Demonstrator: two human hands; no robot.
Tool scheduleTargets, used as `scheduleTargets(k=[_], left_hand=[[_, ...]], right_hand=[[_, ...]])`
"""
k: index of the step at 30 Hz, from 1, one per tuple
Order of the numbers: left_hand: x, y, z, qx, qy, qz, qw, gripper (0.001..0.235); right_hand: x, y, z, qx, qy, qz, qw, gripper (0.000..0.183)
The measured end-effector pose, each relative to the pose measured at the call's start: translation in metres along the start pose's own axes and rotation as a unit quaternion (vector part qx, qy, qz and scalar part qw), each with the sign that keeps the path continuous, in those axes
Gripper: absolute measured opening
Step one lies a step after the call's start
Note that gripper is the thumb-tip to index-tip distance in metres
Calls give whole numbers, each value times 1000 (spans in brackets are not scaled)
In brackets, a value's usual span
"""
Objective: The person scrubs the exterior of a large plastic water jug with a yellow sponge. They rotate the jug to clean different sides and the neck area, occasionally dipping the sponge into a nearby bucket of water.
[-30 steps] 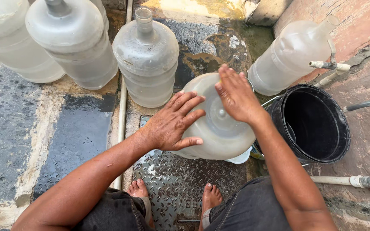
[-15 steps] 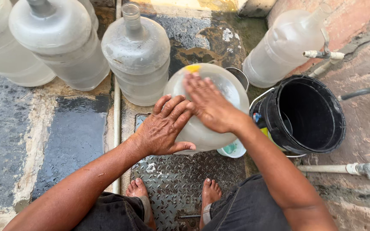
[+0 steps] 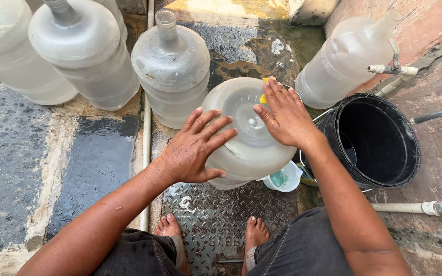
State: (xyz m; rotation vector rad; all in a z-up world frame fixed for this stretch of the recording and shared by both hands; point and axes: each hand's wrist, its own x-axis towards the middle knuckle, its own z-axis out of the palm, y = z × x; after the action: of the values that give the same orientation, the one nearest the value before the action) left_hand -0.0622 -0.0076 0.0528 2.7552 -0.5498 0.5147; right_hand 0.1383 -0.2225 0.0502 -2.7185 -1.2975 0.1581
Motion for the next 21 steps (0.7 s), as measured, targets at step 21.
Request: scheduleTargets(k=[21], left_hand=[[-13,5,18,-20,1,56,998,92]], right_hand=[[0,-44,1,-49,-50,-125,990,76]])
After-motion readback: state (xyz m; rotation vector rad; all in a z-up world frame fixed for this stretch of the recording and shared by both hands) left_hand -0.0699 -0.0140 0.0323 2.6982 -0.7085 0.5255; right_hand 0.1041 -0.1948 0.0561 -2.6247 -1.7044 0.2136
